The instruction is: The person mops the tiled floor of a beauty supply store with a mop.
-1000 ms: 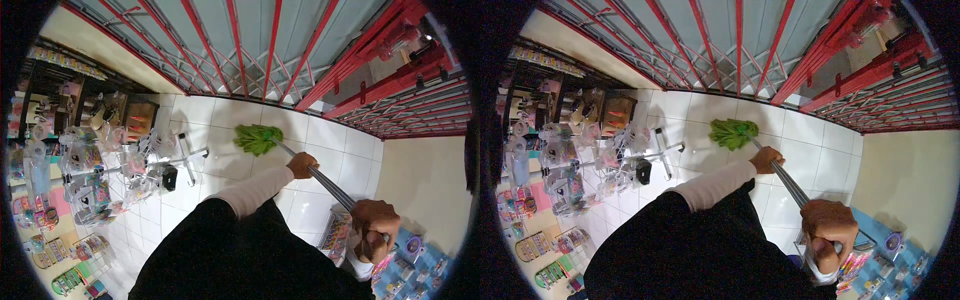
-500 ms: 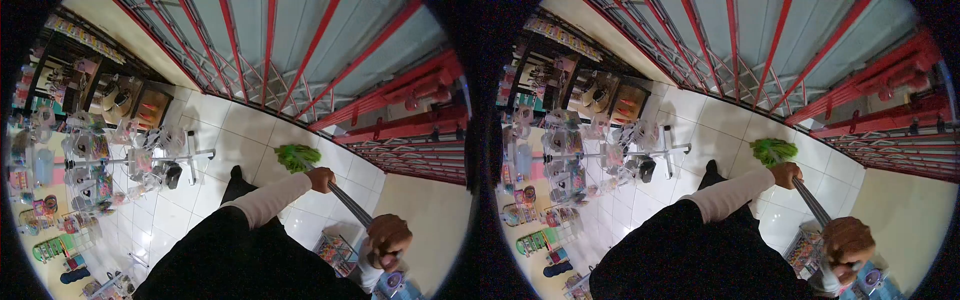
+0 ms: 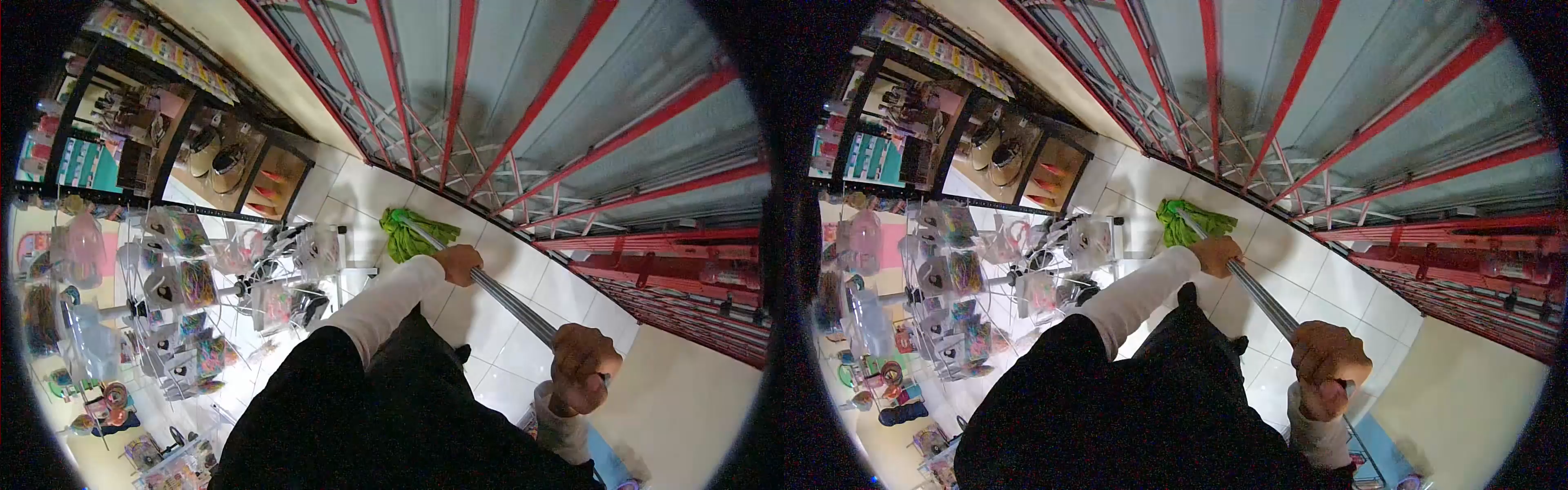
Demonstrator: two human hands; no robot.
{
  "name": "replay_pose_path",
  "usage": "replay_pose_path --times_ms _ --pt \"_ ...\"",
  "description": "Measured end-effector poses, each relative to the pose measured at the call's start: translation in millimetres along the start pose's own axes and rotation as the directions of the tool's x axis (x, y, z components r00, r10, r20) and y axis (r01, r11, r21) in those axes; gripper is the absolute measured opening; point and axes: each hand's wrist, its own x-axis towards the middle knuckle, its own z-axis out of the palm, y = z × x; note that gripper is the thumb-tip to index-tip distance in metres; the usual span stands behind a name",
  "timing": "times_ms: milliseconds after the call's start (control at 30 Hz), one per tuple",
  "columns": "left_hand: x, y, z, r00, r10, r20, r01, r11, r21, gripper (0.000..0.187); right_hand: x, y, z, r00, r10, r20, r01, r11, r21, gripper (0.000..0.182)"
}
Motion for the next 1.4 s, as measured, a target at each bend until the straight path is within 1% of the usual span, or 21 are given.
replay_pose_path --times_ms 33,100,133,200,233,267,367,400,433,500,600,633,667,700,833,933,967,1067,1200,1367,1400 --pt "-2.3 -2.0 -7.7 0.996 -0.044 0.082 0.042 0.999 0.033 0.015 2.9 -0.1 5.4 0.999 -0.009 -0.041 0.008 1.0 -0.03 0.048" --pt "-6.4 -8.7 1.0 0.998 0.034 -0.051 -0.036 0.999 -0.036 0.021 10.4 -3.7 16.4 0.992 -0.045 -0.118 0.034 0.995 -0.096 0.044" --pt "-7.2 -3.5 -2.0 0.99 0.072 -0.124 -0.081 0.995 -0.063 0.024 13.3 -12.4 21.8 0.994 -0.067 -0.082 0.071 0.997 0.042 0.034" --pt "-11.0 31.7 -15.4 0.986 0.098 -0.132 -0.116 0.985 -0.131 0.024 13.9 -45.7 23.2 0.974 -0.148 -0.171 0.125 0.983 -0.136 0.03" --pt "-17.2 60.6 -29.1 0.984 0.112 -0.136 -0.134 0.977 -0.167 0.025 17.2 -68.8 12.6 0.969 -0.212 -0.125 0.177 0.952 -0.249 0.025" --pt "-24.6 89.0 -40.9 0.966 0.165 -0.197 -0.203 0.961 -0.191 0.024 27.7 -95.8 -0.9 0.974 -0.196 0.117 0.202 0.979 -0.038 0.02" --pt "-38.6 149.6 -52.4 0.93 0.242 -0.277 -0.323 0.897 -0.301 0.028 -2.7 -172.2 -47.4 0.988 -0.119 0.102 0.095 0.972 0.214 0.031" --pt "-41.4 165.9 -49.0 0.909 0.269 -0.318 -0.349 0.908 -0.232 0.031 47.8 -169.0 4.8 0.932 -0.286 0.224 0.214 0.931 0.296 0.029" --pt "-43.8 178.9 -49.1 0.887 0.297 -0.354 -0.371 0.914 -0.162 0.034 50.5 -179.0 13.5 0.933 -0.289 0.216 0.219 0.929 0.297 0.028" --pt "-51.5 196.6 -61.1 0.9 0.343 -0.269 -0.382 0.918 -0.108 0.041 50.7 -195.5 24.9 0.937 -0.289 0.195 0.224 0.928 0.298 0.024" --pt "-57.2 200.5 -78.5 0.925 0.3 -0.234 -0.326 0.942 -0.082 0.044 49.1 -205.5 36.5 0.946 -0.28 0.163 0.224 0.928 0.298 0.019" --pt "-57.3 196.7 -84.4 0.941 0.255 -0.223 -0.276 0.959 -0.071 0.045 49.1 -202.1 38.9 0.948 -0.271 0.164 0.22 0.935 0.278 0.019" --pt "-56.9 184.5 -86.5 0.913 0.255 -0.32 -0.29 0.955 -0.066 0.046 45.2 -187.4 39.0 0.952 -0.24 0.19 0.191 0.95 0.246 0.02" --pt "-54.5 171.6 -91.2 0.919 0.219 -0.327 -0.239 0.971 -0.023 0.045 42.2 -169.0 39.5 0.954 -0.2 0.222 0.158 0.968 0.194 0.02" --pt "-45.0 52.0 -50.7 0.807 0.122 -0.577 -0.148 0.989 0.002 0.041 24.6 -58.8 46.1 0.925 0.04 0.378 0.019 0.988 -0.152 0.021" --pt "-58.7 -28.1 -32.2 0.858 0.08 -0.508 -0.082 0.996 0.017 0.033 6.3 11.4 50.4 0.858 0.152 0.49 0.013 0.949 -0.316 0.023" --pt "-64.5 -46.7 -28.2 0.877 0.062 -0.477 -0.067 0.998 0.007 0.03 1.9 25.5 51.8 0.836 0.165 0.524 0.018 0.945 -0.327 0.023" --pt "-60.5 -62.3 -28.6 0.895 0.055 -0.442 -0.071 0.997 -0.02 0.025 23.3 38.2 59.3 0.763 0.095 0.639 -0.022 0.992 -0.121 0.024" --pt "-48.5 -75.6 -31.6 0.877 0.098 -0.471 -0.12 0.993 -0.017 0.025 27.4 47.8 57.9 0.81 0.055 0.584 -0.003 0.996 -0.09 0.022" --pt "-46.0 -88.7 -23.8 0.849 0.14 -0.509 -0.111 0.99 0.088 0.025 20.4 57.2 50.8 0.791 0.041 0.61 -0.001 0.998 -0.067 0.021" --pt "-44.9 -92.5 -22.6 0.832 0.158 -0.531 -0.113 0.987 0.117 0.025 9.5 57.4 47.8 0.833 0.072 0.548 0.009 0.99 -0.142 0.017"
